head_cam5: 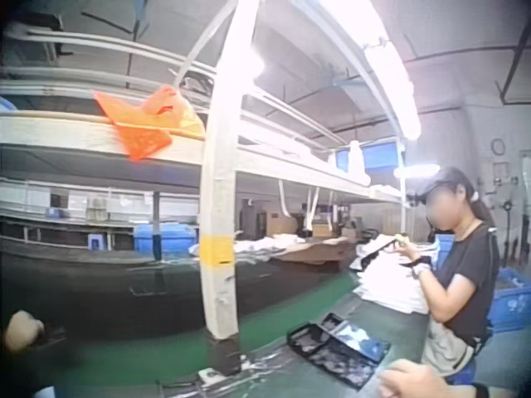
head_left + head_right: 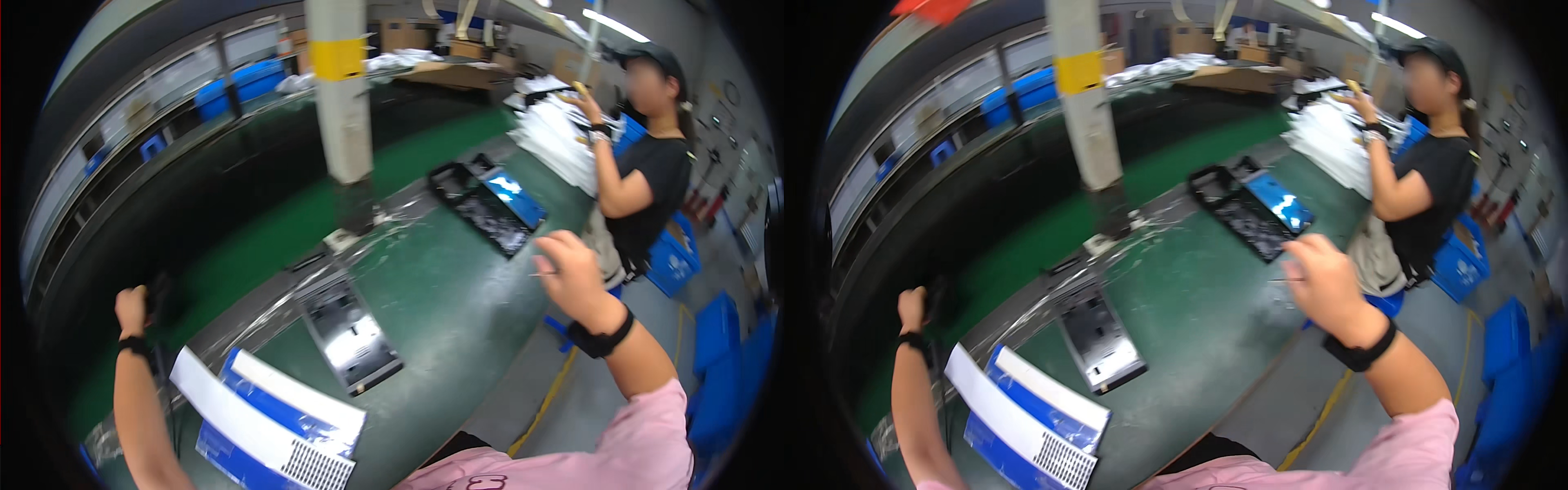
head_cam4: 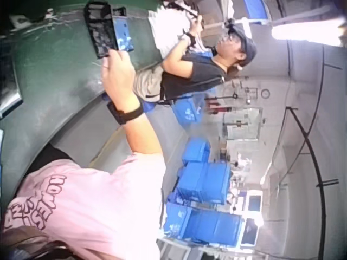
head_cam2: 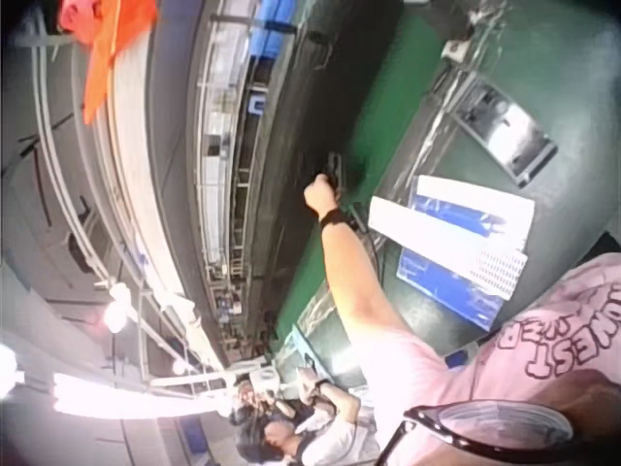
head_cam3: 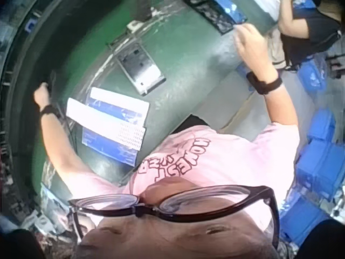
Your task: Assembling and inspecting plastic housing components using tweezers on a factory assembly line.
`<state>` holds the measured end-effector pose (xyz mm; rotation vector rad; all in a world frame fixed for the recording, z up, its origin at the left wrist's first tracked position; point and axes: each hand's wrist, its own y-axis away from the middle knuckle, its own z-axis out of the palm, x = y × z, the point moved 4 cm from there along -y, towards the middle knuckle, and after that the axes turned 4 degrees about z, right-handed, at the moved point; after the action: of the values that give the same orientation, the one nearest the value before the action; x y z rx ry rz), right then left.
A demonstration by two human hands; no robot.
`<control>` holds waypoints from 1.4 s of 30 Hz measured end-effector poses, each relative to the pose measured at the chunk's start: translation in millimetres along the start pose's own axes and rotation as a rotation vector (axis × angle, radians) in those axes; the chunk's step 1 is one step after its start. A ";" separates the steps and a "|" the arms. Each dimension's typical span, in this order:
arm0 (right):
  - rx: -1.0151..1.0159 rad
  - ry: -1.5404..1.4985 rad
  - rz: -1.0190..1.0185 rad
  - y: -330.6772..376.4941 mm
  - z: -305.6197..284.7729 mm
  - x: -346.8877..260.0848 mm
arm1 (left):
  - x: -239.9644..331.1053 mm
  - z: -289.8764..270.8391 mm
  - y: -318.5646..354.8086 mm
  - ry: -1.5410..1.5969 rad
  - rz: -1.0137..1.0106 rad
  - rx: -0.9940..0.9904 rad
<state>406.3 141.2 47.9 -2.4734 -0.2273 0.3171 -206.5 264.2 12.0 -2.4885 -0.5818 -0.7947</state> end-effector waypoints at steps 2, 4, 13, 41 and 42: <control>-0.073 0.001 0.004 -6.5 4.9 -10.2 | -33.4 -21.1 -17.4 0.197 0.269 0.187; -0.144 0.068 0.072 -8.5 19.7 9.9 | 17.7 -19.3 24.0 0.434 0.341 0.058; -0.435 -0.038 -0.071 -12.9 58.4 33.7 | 266.6 27.7 220.7 0.190 0.889 -0.572; -0.254 -1.210 0.140 -2.8 21.8 -105.2 | 163.7 111.1 225.2 0.704 -0.332 -1.175; -0.201 -1.071 -0.002 -6.3 17.8 -114.7 | 162.4 111.7 228.9 0.780 -0.331 -1.191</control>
<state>291.1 129.0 57.6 -2.2341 -0.7124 1.6577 79.9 180.9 -36.0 -2.5859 -0.2142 -2.6764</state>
